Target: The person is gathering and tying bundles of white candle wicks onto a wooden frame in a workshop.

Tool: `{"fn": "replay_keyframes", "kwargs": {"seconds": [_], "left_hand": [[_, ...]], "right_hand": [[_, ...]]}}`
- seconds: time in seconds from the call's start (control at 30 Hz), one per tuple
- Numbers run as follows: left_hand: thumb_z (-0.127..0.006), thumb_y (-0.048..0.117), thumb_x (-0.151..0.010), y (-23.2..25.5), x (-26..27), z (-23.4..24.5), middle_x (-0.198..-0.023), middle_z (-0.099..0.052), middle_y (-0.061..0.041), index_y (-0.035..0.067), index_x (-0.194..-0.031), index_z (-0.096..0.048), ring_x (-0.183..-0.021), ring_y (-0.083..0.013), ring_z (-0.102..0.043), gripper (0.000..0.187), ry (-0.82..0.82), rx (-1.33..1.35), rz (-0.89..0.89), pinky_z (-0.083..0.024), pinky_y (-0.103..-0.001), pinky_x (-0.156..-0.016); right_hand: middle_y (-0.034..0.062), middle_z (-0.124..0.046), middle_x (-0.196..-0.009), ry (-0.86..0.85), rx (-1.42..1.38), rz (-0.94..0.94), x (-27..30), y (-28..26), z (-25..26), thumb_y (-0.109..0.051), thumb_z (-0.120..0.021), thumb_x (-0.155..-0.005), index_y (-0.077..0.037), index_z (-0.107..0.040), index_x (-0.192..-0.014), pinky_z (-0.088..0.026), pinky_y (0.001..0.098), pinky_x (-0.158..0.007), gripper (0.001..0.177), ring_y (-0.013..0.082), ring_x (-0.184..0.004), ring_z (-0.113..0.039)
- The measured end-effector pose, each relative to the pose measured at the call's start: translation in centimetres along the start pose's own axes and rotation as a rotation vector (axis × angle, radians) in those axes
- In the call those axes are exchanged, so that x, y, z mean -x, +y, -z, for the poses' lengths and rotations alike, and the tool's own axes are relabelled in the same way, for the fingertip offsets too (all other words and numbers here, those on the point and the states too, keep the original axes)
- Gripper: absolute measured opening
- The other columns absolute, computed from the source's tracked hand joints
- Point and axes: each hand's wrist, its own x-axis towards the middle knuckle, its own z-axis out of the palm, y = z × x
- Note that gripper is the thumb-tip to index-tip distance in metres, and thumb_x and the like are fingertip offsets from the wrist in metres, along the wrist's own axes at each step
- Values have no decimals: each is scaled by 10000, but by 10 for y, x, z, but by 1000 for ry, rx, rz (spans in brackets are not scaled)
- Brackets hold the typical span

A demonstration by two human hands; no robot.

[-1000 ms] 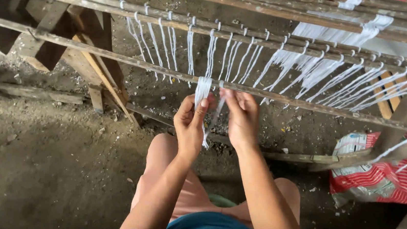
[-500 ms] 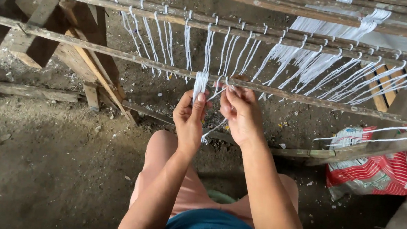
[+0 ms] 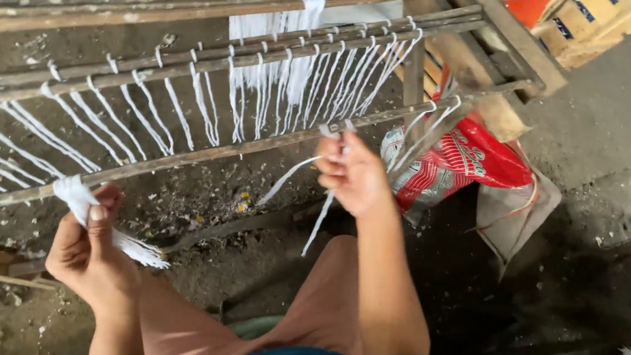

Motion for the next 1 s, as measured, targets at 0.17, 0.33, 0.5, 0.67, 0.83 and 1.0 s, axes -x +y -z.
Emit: {"fn": "replay_keyframes", "kwargs": {"seconds": [0.17,0.33,0.5,0.67,0.83,1.0], "left_hand": [[-645,214,-1123,-1,-2,0,-1209,-704,-92,36,-1249,-672,-1188,-201,-703,219,-8,-41,-15,-634,-398,-1145],[-650,189,-1122,-5,-1,5,-1215,-703,-113,33,-1204,-678,-1211,-228,-705,179,-3,-39,-43,-621,-411,-1181],[-641,204,-1127,-5,0,7,-1152,-734,-68,58,-1196,-698,-816,-85,-626,171,0,-34,27,-552,-233,-732],[-655,156,-1128,-23,1,1,-851,-659,-70,81,-964,-628,-814,-142,-622,182,102,-90,-23,-505,-295,-761],[-742,200,-976,-33,1,-11,-641,-600,-112,34,-892,-723,-496,-133,-505,187,314,-60,-37,-443,-272,-523],[-590,200,-1068,-26,4,-20,-714,-595,-33,87,-983,-658,-521,-73,-435,157,164,102,94,-395,-217,-506]], "right_hand": [[-33,-492,-747,-53,92,115,6,-39,47,-365,-339,-1113,-121,-548,-821,-226,179,-428,434,62,-564,-332],[0,-537,-819,-3,-30,144,-10,-45,71,-348,-413,-1068,-145,-552,-809,-198,190,-440,357,93,-615,-353],[-9,-528,-739,148,153,254,-22,-18,56,-512,-247,-1095,-119,-477,-843,-207,200,-398,520,61,-520,-318],[-87,-343,-651,330,491,440,-44,101,101,-696,-427,-972,-147,-517,-803,-213,190,-440,581,22,-513,-278],[-46,-355,-770,403,706,-31,-52,213,103,-625,-532,-1020,-130,-556,-982,-290,220,-484,497,69,-590,-376],[-33,-493,-626,-231,829,150,-30,192,-50,-376,-608,-1054,-152,-747,-1054,-443,208,-465,264,50,-506,-482]]}}
